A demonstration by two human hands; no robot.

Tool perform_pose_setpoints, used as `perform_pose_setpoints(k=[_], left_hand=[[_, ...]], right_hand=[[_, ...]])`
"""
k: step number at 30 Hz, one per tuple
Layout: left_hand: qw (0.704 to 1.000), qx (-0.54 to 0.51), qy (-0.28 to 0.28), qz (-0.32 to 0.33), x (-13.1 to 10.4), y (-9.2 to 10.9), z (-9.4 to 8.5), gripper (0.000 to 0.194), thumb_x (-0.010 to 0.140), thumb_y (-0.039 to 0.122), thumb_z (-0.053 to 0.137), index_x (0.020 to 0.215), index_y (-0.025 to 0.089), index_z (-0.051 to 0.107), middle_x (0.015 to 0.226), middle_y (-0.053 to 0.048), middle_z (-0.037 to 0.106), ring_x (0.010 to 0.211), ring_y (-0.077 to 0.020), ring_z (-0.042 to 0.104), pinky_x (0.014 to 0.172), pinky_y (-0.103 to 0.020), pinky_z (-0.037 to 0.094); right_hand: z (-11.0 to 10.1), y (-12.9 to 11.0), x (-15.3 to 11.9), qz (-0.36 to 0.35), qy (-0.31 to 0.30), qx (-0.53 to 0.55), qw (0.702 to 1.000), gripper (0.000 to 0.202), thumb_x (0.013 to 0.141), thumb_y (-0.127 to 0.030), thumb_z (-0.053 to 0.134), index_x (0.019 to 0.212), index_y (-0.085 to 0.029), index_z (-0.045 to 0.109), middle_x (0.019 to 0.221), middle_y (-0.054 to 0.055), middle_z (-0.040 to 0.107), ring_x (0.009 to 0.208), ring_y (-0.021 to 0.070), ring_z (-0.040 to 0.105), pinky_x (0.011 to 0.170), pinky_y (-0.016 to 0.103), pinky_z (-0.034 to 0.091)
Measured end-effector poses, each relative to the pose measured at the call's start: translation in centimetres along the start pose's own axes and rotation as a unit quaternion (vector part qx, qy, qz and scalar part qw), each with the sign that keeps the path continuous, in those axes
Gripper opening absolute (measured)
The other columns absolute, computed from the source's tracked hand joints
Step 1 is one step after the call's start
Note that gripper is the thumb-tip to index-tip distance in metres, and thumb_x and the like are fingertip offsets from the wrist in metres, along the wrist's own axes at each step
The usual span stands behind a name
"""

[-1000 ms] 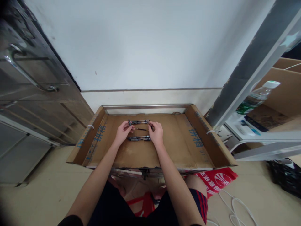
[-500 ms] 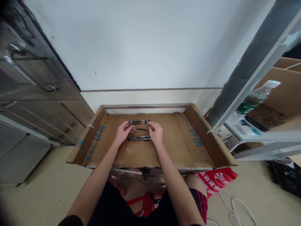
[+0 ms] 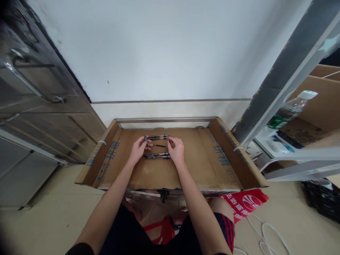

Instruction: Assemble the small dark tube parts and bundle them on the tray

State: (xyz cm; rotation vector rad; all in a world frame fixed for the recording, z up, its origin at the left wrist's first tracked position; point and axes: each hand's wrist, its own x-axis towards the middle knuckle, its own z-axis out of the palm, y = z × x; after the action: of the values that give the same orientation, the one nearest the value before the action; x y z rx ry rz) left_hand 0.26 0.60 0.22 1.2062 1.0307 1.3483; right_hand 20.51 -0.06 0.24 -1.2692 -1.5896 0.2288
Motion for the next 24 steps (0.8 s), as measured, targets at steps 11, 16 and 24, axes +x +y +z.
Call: perform_pose_setpoints(k=[11,16,24], left_hand=[[0.998,0.052,0.024,0.038,-0.17,0.14,-0.06,0.029,0.071,0.033,0.068,0.088,0.018,0.049,0.077,-0.001,0.06,0.063,-0.0141,0.064,0.046,-0.021,0.049],[0.998,0.054,0.022,0.032,-0.18,0.21,-0.04,0.028,0.072,0.032,0.067,0.09,0.018,0.05,0.078,-0.001,0.06,0.064,-0.0142,0.064,0.046,-0.021,0.049],[0.984,0.132,0.047,0.109,0.02,0.3,-0.48,0.012,0.074,0.019,0.061,0.086,0.016,0.061,0.096,-0.007,0.065,0.09,-0.0165,0.062,0.078,-0.03,0.051]], right_hand=[[0.01,0.18,-0.09,-0.015,0.012,-0.013,1.0,0.02,0.083,-0.021,0.051,0.095,-0.021,0.067,0.084,0.005,0.065,0.08,0.0211,0.055,0.077,0.035,0.045],[0.01,0.09,-0.03,-0.017,0.011,-0.013,1.0,0.02,0.082,-0.021,0.051,0.094,-0.02,0.067,0.083,0.005,0.065,0.079,0.0208,0.054,0.077,0.035,0.044],[0.24,0.88,-0.16,0.012,0.017,-0.069,0.997,0.024,0.079,-0.02,0.05,0.092,-0.019,0.07,0.082,0.007,0.064,0.079,0.022,0.052,0.077,0.035,0.043]])
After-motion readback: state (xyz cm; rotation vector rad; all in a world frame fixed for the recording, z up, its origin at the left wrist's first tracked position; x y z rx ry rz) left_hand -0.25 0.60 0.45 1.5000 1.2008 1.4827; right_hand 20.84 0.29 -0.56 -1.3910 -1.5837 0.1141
